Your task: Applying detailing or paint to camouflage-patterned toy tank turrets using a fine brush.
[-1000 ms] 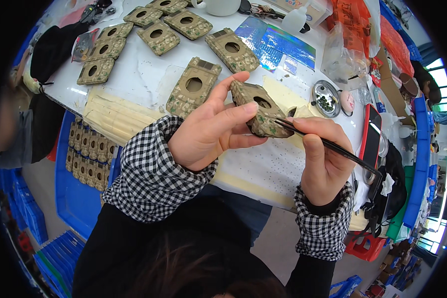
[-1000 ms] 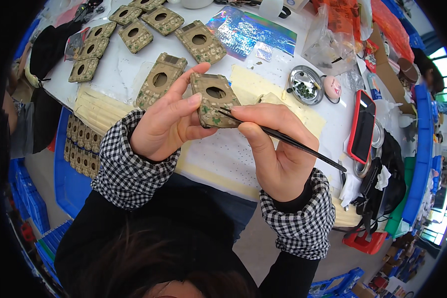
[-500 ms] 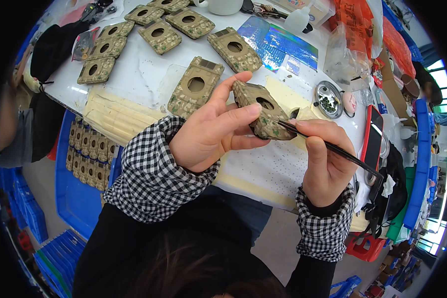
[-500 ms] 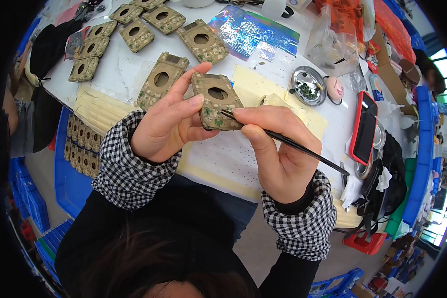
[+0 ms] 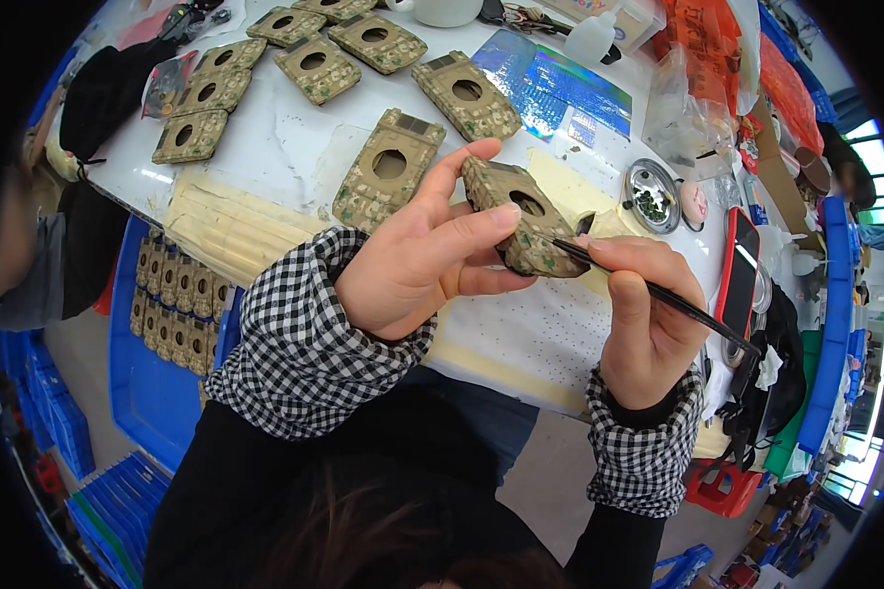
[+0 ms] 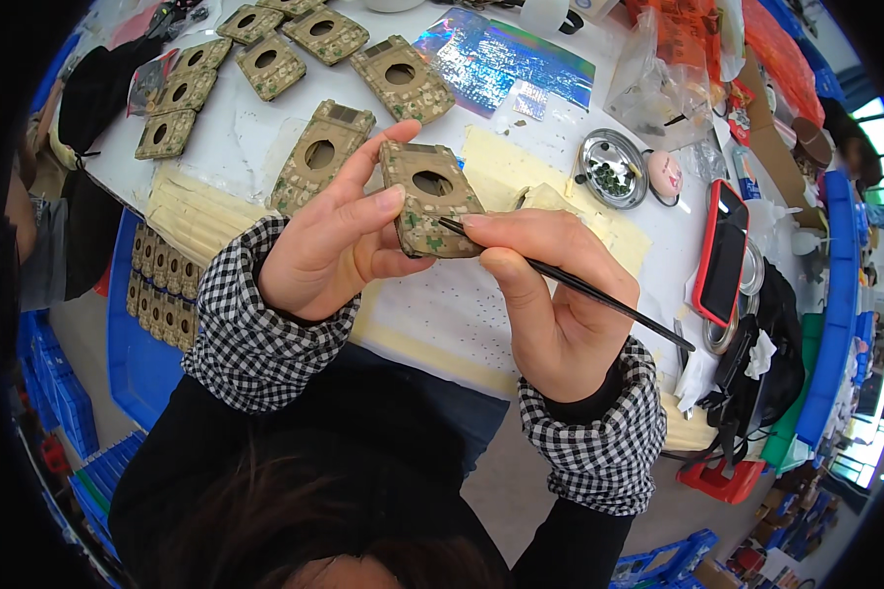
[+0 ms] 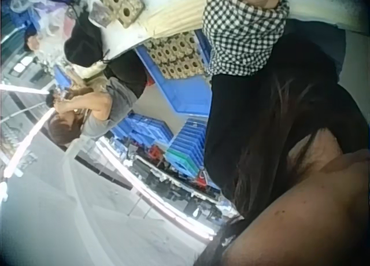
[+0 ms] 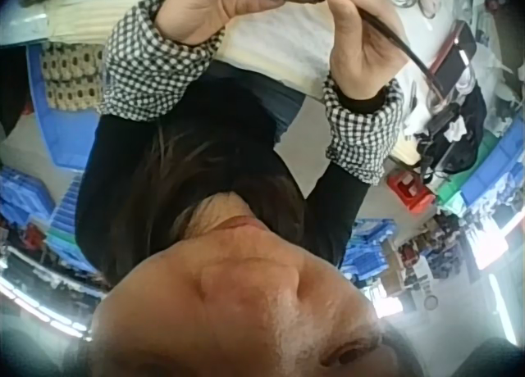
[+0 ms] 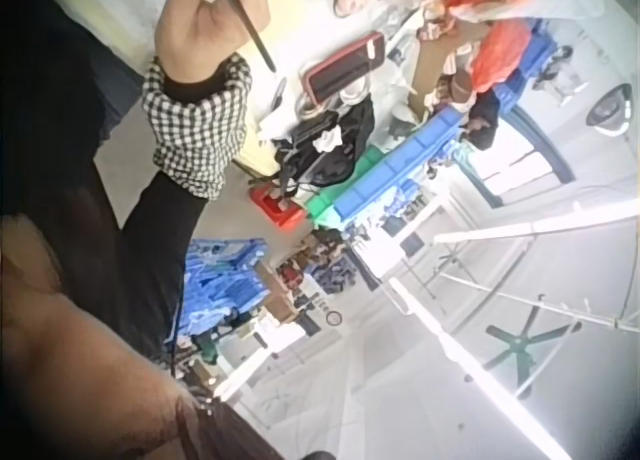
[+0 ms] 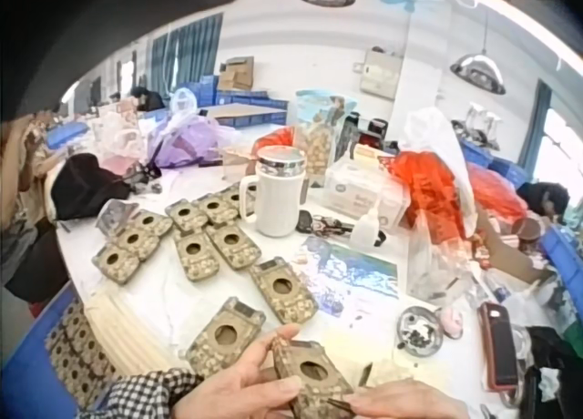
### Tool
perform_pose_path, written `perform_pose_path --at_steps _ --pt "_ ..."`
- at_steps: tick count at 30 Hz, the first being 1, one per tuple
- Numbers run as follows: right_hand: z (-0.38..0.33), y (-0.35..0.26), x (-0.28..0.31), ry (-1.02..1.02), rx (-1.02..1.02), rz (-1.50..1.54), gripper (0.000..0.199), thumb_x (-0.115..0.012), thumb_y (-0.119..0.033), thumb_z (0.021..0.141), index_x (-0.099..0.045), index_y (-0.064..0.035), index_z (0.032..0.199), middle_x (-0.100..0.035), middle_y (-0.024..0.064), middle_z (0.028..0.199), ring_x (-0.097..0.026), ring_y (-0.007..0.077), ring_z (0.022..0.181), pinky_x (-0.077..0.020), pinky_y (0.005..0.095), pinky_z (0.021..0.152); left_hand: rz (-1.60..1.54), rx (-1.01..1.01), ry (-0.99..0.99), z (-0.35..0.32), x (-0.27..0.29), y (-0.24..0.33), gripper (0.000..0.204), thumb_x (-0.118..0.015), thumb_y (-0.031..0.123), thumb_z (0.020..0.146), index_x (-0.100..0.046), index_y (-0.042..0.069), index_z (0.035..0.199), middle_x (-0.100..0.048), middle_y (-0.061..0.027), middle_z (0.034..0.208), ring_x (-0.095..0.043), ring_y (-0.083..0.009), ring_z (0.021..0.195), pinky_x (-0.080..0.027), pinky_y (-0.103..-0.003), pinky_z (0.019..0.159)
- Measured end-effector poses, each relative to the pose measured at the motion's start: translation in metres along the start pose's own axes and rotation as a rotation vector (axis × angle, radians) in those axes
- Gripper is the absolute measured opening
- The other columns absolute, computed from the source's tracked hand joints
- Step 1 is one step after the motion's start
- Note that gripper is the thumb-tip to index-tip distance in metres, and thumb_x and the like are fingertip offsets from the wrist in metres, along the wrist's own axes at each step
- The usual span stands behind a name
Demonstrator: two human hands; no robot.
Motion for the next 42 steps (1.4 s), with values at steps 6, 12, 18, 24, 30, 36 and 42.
perform_pose_path --at_steps 6,12,18,24,30,36,42 --pt "-0.0003 -0.0010 0.0005 -0.010 -0.004 -0.012 0.013 -0.062 -0.003 0.086 -0.065 0.0031 0.096 -0.067 0.0124 0.093 -0.061 0.0198 0.083 -0.0467 0.0296 0.077 0.003 -0.001 0.002 -0.0002 0.0006 -0.0001 0.062 -0.046 0.020 0.096 -0.009 0.014 0.145 -0.045 -0.0082 0.129 -0.056 -0.0159 0.109 -0.052 -0.030 0.088" --pt "-0.0009 0.0001 0.0001 0.003 -0.002 0.011 0.013 -0.062 -0.003 0.086 -0.065 0.0031 0.096 -0.067 0.0126 0.093 -0.061 0.0202 0.084 -0.0467 0.0302 0.078 -0.003 0.001 0.005 0.0003 0.0007 -0.0003 0.061 -0.046 0.020 0.096 -0.009 0.014 0.145 -0.045 -0.0078 0.128 -0.056 -0.0156 0.108 -0.052 -0.030 0.088" --pt "-0.0006 0.0002 -0.0006 0.000 -0.003 0.004 0.012 -0.062 -0.003 0.086 -0.065 0.0032 0.096 -0.067 0.0127 0.093 -0.061 0.0207 0.085 -0.0468 0.0307 0.078 -0.001 0.000 0.008 -0.0001 0.0008 -0.0003 0.061 -0.046 0.019 0.096 -0.009 0.015 0.145 -0.046 -0.0082 0.127 -0.056 -0.0155 0.107 -0.052 -0.030 0.087" --pt "-0.0003 -0.0005 -0.0005 -0.006 -0.002 -0.005 0.013 -0.062 -0.003 0.086 -0.065 0.0030 0.097 -0.067 0.0126 0.093 -0.061 0.0208 0.085 -0.0467 0.0306 0.078 -0.005 -0.003 0.008 0.0002 0.0014 -0.0010 0.061 -0.046 0.019 0.096 -0.010 0.015 0.145 -0.046 -0.0085 0.127 -0.057 -0.0152 0.106 -0.053 -0.029 0.086" --pt "-0.0002 -0.0002 -0.0005 -0.006 0.003 -0.009 0.013 -0.062 -0.003 0.086 -0.065 0.0031 0.097 -0.066 0.0125 0.093 -0.060 0.0206 0.085 -0.0465 0.0303 0.078 -0.005 -0.005 0.007 0.0002 0.0007 -0.0004 0.061 -0.047 0.019 0.096 -0.010 0.015 0.144 -0.047 -0.0086 0.126 -0.057 -0.0148 0.105 -0.053 -0.029 0.086" --pt "-0.0009 0.0006 -0.0001 -0.009 -0.010 0.000 0.013 -0.062 -0.004 0.086 -0.065 0.0032 0.097 -0.066 0.0124 0.093 -0.060 0.0203 0.084 -0.0465 0.0299 0.077 -0.002 -0.009 0.006 0.0002 0.0008 -0.0006 0.061 -0.046 0.020 0.096 -0.009 0.015 0.145 -0.047 -0.0086 0.127 -0.057 -0.0150 0.106 -0.053 -0.029 0.087" --pt "-0.0011 0.0018 -0.0006 -0.004 -0.005 0.006 0.013 -0.062 -0.004 0.086 -0.065 0.0031 0.097 -0.066 0.0123 0.093 -0.060 0.0200 0.084 -0.0465 0.0297 0.077 0.003 -0.011 0.008 -0.0002 0.0004 -0.0007 0.061 -0.046 0.020 0.096 -0.009 0.014 0.145 -0.046 -0.0090 0.128 -0.056 -0.0160 0.109 -0.052 -0.030 0.088"
Point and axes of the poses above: each hand's wrist, its own z-axis towards the middle knuckle, its own x-axis out of the back of the hand, y = z × x, the point moved 3 cm from there along z, towards the middle knuckle
